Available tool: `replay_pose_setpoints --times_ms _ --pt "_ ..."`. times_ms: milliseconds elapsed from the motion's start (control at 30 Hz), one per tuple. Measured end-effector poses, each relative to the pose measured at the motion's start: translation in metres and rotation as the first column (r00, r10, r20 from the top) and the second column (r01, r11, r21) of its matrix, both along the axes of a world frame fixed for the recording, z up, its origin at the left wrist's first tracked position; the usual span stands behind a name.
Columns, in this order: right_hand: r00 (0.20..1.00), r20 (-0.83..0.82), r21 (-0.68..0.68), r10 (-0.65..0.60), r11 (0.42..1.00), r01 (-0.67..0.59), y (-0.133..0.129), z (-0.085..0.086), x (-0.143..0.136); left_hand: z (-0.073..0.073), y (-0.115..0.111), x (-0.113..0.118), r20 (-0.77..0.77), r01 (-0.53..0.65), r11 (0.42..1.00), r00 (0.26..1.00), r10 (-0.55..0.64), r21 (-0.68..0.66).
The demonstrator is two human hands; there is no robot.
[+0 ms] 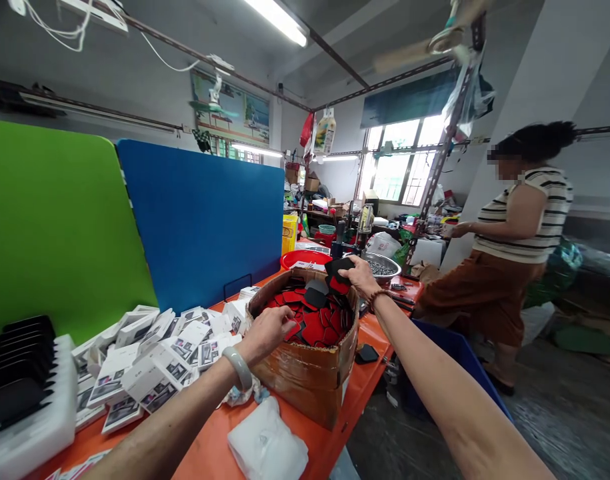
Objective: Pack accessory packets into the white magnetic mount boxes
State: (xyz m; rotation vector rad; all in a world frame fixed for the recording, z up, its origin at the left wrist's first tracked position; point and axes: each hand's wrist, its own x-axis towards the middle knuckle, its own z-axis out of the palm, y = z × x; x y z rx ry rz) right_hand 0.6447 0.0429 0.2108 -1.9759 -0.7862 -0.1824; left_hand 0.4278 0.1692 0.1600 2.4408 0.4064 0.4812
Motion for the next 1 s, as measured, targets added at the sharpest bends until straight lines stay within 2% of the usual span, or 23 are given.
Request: replay_pose_setpoints --times_ms 67,100,133,167,200,233,267,300,333,367,400,433,500,567,600,667,767,800,833,867,900,967,1000 --pt "0.998 -0.035 0.061 0.06 0.996 -0.058 -0.001 0.005 -0.015 0.001 -0.007 -0.009 0.114 -0.021 0.997 0.993 0.03 -0.08" --pt "0.993 -0.048 0.094 0.103 0.991 -0.098 -0.001 0.007 -0.025 0.001 -0.013 -0.015 0.197 -0.026 0.983 0.978 0.062 -0.181" --pt "0.986 -0.052 0.137 0.159 0.979 -0.151 -0.002 0.01 -0.038 0.002 -0.02 -0.023 0.288 -0.011 0.942 0.951 0.114 -0.335" --pt "0.973 -0.041 0.174 0.227 0.961 -0.217 -0.003 0.012 -0.054 0.001 -0.028 -0.033 0.364 0.029 0.849 0.911 0.195 -0.527" --pt "0.955 -0.013 0.207 0.297 0.935 -0.288 -0.004 0.012 -0.072 0.001 -0.036 -0.045 0.398 0.102 0.678 0.868 0.298 -0.728" --pt "0.931 0.036 0.232 0.363 0.903 -0.361 -0.005 0.011 -0.094 -0.001 -0.044 -0.058 0.371 0.175 0.454 0.843 0.39 -0.874" --pt "0.905 0.09 0.204 0.416 0.882 -0.425 -0.005 0.008 -0.117 -0.003 -0.052 -0.071 0.293 0.219 0.211 0.844 0.449 -0.953" --pt "0.886 0.158 0.192 0.435 0.867 -0.46 -0.005 0.001 -0.142 -0.006 -0.059 -0.085 0.21 0.24 -0.008 0.864 0.457 -0.971" --pt "0.853 0.199 0.158 0.482 0.843 -0.514 -0.005 -0.008 -0.168 -0.01 -0.065 -0.099 0.169 0.269 -0.178 0.884 0.437 -0.947" --pt "0.807 0.204 0.113 0.554 0.806 -0.582 -0.004 -0.021 -0.192 -0.014 -0.069 -0.113 0.16 0.304 -0.305 0.895 0.417 -0.903" --pt "0.746 0.224 0.079 0.627 0.751 -0.655 -0.002 -0.035 -0.215 -0.019 -0.073 -0.126 0.187 0.365 -0.386 0.885 0.425 -0.847" --pt "0.684 0.288 0.052 0.67 0.702 -0.71 0.0 -0.052 -0.236 -0.025 -0.074 -0.138 0.228 0.448 -0.429 0.851 0.473 -0.784" --pt "0.559 0.444 0.01 0.7 0.62 -0.785 0.004 -0.086 -0.272 -0.038 -0.074 -0.161 0.241 0.587 -0.459 0.753 0.612 -0.667" --pt "0.501 0.516 0.001 0.695 0.584 -0.812 0.005 -0.114 -0.299 -0.052 -0.071 -0.183 0.159 0.626 -0.496 0.702 0.694 -0.601" --pt "0.494 0.49 -0.012 0.718 0.572 -0.82 0.003 -0.124 -0.31 -0.06 -0.069 -0.193 0.105 0.614 -0.518 0.699 0.707 -0.596" --pt "0.463 0.352 -0.083 0.813 0.52 -0.85 -0.005 -0.134 -0.325 -0.075 -0.068 -0.214 0.008 0.56 -0.539 0.698 0.716 -0.629" --pt "0.32 0.092 -0.192 0.943 0.332 -0.924 -0.023 -0.133 -0.335 -0.093 -0.072 -0.243 -0.095 0.463 -0.518 0.673 0.734 -0.719" --pt "0.285 0.019 -0.185 0.958 0.284 -0.941 -0.027 -0.133 -0.336 -0.097 -0.074 -0.251 -0.119 0.428 -0.519 0.676 0.727 -0.74" --pt "0.278 -0.043 -0.151 0.96 0.269 -0.951 -0.029 -0.133 -0.338 -0.1 -0.076 -0.259 -0.129 0.404 -0.517 0.681 0.721 -0.755" --pt "0.306 -0.092 -0.095 0.948 0.297 -0.95 -0.029 -0.135 -0.34 -0.103 -0.079 -0.266 -0.13 0.39 -0.512 0.685 0.717 -0.765" --pt "0.367 -0.128 -0.029 0.922 0.366 -0.93 -0.028 -0.139 -0.342 -0.105 -0.082 -0.273 -0.135 0.379 -0.507 0.684 0.717 -0.774" --pt "0.519 -0.184 0.08 0.834 0.539 -0.838 -0.02 -0.15 -0.347 -0.109 -0.087 -0.284 -0.15 0.354 -0.495 0.674 0.723 -0.793" --pt "0.571 -0.223 0.1 0.79 0.601 -0.793 -0.016 -0.157 -0.351 -0.111 -0.089 -0.289 -0.166 0.337 -0.492 0.666 0.727 -0.803"
